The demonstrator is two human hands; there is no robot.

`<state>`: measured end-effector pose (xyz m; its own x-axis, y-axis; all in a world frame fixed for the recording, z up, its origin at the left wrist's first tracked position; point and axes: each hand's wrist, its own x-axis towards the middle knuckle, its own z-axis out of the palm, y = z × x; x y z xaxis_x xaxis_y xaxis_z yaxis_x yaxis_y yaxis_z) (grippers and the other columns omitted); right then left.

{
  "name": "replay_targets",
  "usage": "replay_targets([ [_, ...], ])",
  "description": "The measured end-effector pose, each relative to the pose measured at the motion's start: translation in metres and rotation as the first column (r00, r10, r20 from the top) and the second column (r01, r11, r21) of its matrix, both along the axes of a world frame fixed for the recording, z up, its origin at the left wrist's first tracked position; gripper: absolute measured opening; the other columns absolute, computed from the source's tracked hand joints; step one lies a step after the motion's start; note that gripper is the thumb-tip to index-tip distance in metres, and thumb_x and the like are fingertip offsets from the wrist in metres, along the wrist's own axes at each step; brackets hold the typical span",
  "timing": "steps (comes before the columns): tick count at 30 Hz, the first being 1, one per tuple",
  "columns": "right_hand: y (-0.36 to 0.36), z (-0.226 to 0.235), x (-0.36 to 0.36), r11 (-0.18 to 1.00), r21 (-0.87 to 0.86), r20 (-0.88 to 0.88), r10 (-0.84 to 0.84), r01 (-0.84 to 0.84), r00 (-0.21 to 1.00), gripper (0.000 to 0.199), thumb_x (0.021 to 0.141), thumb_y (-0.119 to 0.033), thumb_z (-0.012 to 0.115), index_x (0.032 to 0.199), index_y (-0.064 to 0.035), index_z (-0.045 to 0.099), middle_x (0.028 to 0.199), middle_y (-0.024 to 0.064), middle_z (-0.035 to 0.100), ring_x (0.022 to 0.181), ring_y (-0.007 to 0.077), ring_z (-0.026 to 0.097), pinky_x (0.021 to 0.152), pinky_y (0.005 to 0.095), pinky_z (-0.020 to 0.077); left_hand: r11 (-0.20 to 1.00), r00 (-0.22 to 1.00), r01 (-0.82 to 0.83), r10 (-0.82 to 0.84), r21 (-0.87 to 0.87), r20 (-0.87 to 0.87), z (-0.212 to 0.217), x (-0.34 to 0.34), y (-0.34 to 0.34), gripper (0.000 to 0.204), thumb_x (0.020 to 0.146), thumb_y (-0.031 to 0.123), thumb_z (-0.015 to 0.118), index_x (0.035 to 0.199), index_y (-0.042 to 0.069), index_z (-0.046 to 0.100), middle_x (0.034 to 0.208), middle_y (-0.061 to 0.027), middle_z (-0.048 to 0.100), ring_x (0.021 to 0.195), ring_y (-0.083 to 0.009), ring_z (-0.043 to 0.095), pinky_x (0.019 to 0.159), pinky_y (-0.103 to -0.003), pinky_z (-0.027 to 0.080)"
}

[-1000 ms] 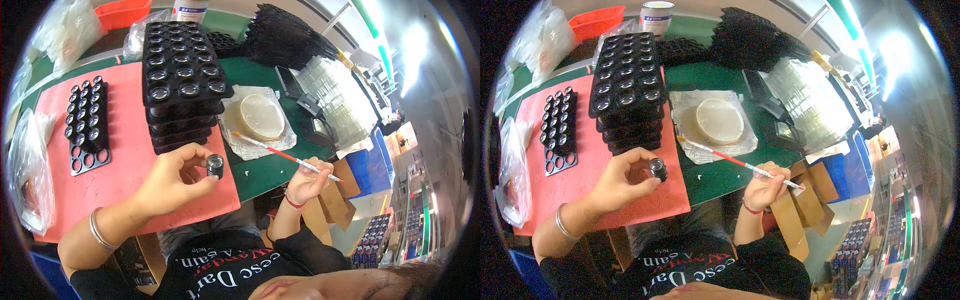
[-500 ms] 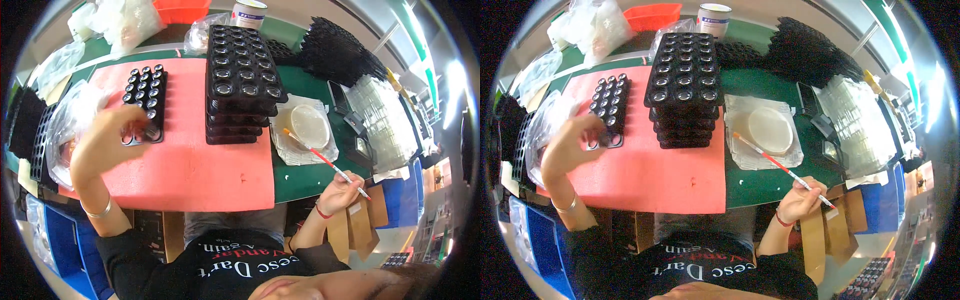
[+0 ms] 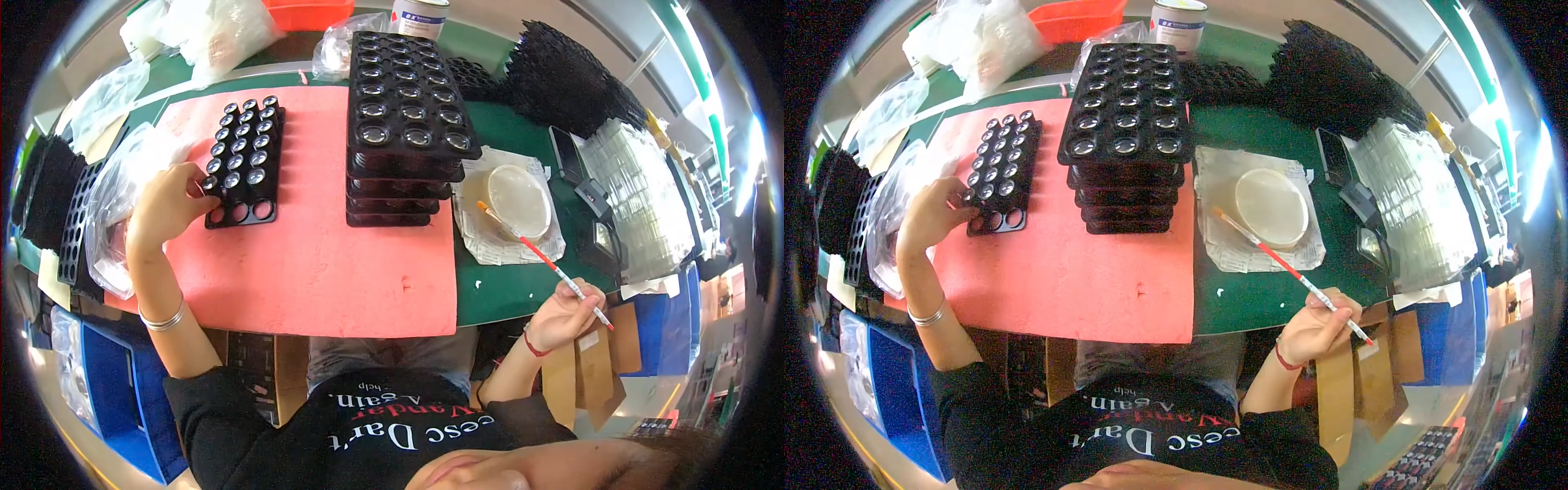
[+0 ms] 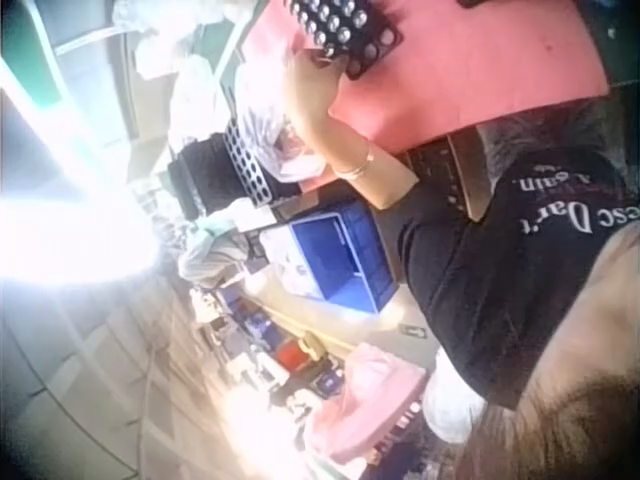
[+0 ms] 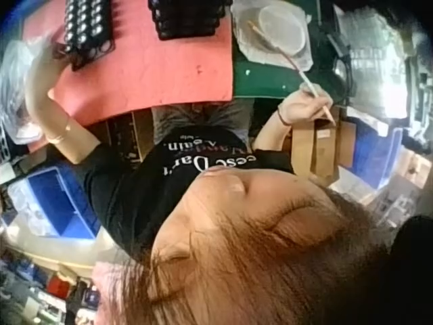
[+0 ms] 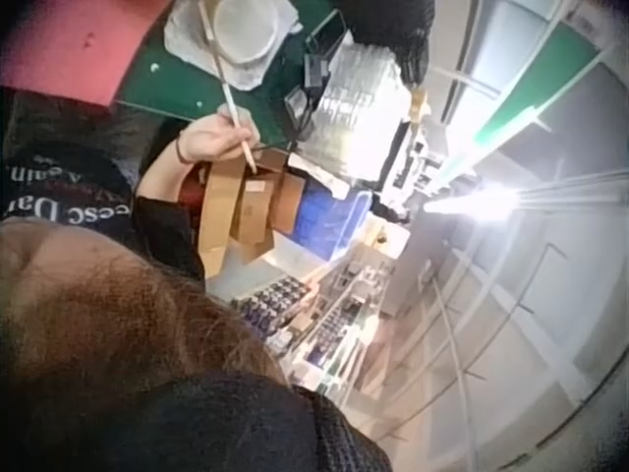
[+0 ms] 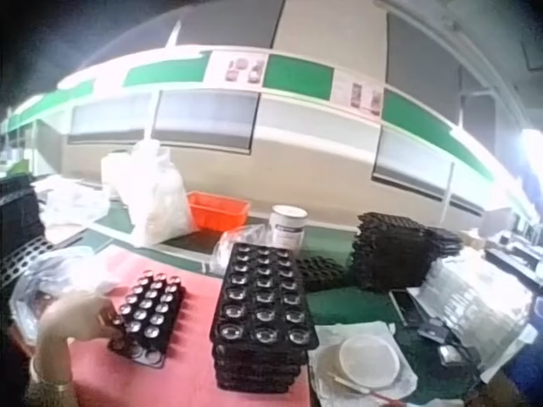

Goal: Apply orange sealant or paint to the side of small cylindrical bulb components using a brush and organize them into trays.

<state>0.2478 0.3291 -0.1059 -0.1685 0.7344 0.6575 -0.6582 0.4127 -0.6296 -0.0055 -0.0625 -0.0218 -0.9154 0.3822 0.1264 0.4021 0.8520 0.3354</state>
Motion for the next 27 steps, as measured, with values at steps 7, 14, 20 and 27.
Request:
replay_targets([
  [7,-0.004,0.002,-0.001,1.0,-0.006,-0.007,-0.012,0.012,1.0,0.024,0.091,-0.025,0.04,0.076,-0.0059,0.042,0.064,0.0044,0.042,0.059,0.0124,0.04,0.054,0.0232,0.0324,1.0,0.997,-0.02,0.02,0.004,-0.071,-0.009,-0.004,0.001,0.027,0.06,0.015,0.072,0.079,0.0,0.059,0.071,-0.0132,0.059,0.066,-0.0275,0.058,0.059,-0.035,0.044],
  [14,0.0,-0.003,0.001,1.0,0.01,-0.008,-0.023,0.023,1.0,0.025,0.09,-0.026,0.04,0.078,-0.0049,0.043,0.063,0.0066,0.045,0.057,0.0129,0.041,0.051,0.0229,0.0326,0.999,0.997,-0.037,0.034,-0.035,-0.069,-0.006,-0.001,0.003,0.029,0.058,0.015,0.073,0.076,-0.001,0.058,0.07,-0.0136,0.059,0.065,-0.0276,0.058,0.058,-0.035,0.044],
  [20,-0.001,0.001,-0.002,0.998,0.061,-0.012,-0.034,0.035,0.999,0.025,0.09,-0.024,0.042,0.079,-0.0018,0.045,0.065,0.0085,0.049,0.056,0.0135,0.043,0.052,0.0251,0.036,0.997,0.975,-0.012,0.029,0.075,-0.221,-0.001,0.007,-0.006,0.035,0.061,0.011,0.072,0.089,0.001,0.055,0.073,-0.0105,0.06,0.061,-0.0235,0.057,0.058,-0.032,0.045],
  [27,0.007,-0.006,0.001,0.998,0.062,-0.042,0.012,-0.009,0.999,0.021,0.089,-0.02,0.044,0.082,0.0,0.046,0.067,0.0104,0.049,0.057,0.0158,0.047,0.054,0.025,0.0398,0.949,0.941,0.196,-0.111,0.248,-0.32,0.082,0.058,0.124,0.052,0.075,0.03,0.065,0.116,0.006,0.045,0.096,-0.0134,0.059,0.071,-0.0199,0.059,0.065,-0.032,0.046],
])
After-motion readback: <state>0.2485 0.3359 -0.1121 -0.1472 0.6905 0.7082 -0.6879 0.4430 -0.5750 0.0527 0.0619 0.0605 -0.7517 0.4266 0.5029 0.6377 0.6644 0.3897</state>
